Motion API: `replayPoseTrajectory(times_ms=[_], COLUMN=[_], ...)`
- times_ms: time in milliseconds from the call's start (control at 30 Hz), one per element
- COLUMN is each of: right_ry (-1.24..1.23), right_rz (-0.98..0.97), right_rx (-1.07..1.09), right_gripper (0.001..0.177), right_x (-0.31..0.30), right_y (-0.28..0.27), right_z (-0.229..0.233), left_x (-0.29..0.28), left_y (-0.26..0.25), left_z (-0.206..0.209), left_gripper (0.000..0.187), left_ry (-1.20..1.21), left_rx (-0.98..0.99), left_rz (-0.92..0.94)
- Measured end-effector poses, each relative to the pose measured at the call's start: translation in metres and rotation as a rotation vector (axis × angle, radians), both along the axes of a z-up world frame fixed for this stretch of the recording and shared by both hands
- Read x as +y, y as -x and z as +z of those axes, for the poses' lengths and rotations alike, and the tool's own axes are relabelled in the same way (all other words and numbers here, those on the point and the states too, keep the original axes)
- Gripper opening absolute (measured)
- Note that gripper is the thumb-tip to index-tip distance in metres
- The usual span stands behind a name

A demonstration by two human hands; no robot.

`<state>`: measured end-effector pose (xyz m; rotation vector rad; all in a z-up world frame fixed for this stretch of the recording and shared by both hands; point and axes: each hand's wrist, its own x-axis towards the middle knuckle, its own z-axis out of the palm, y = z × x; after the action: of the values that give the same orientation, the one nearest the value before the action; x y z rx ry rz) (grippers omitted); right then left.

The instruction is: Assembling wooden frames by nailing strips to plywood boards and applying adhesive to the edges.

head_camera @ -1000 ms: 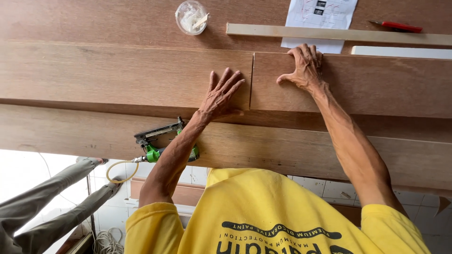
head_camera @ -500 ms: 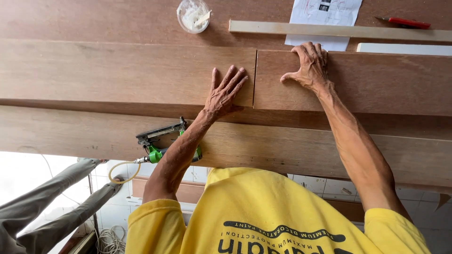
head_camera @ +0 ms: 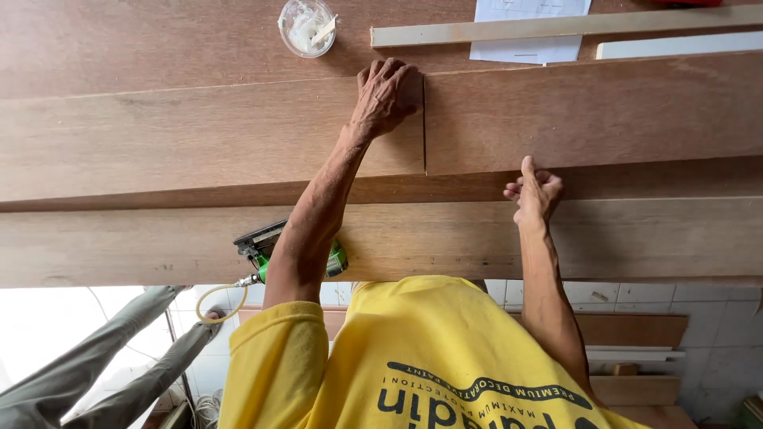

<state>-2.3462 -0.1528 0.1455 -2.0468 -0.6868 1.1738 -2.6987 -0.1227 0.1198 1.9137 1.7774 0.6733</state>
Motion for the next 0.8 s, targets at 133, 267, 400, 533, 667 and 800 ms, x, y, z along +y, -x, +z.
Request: replayPoseTrajectory(times_ms=[133,267,400,533,667,800], right_ry=[0.138,0.122,0.126,0.145,0.121,0.131], right_rz=[-0.117,-0.135,-0.074,-0.032,-0.018,-0.022], right_rx=[0.170,0.160,0.125,0.114,0.104,0.099], right_gripper=[0.052,0.053,0.035,0.033,0.035,0.036], right_x=[-0.002,0.010,0.012,0.013,0.009,0.006], right_y=[-0.004,-0.011,-0.013,-0.013,-0.010,-0.008], right_z=[0.002,-0.019,-0.017,-0.013,-0.013,-0.007], left_x=[-0.006,-0.010,-0.009,-0.006,-0.006,-0.006], left_y=[-0.006,-0.005,-0.012,-0.015,-0.014,-0.016], left_z=[0.011,0.011,0.009,0.004,0.000,0.009], left_gripper=[0.064,0.064,0.068,0.070,0.075,0.068], left_ry=[0.004,-0.021,-0.029,-0.083,-0.048,-0.007], left_rx=[-0.024,-0.036,0.041,0.035,-0.009,0.026], left_rz=[0.002,0.002,0.011,0.062,0.074,0.076])
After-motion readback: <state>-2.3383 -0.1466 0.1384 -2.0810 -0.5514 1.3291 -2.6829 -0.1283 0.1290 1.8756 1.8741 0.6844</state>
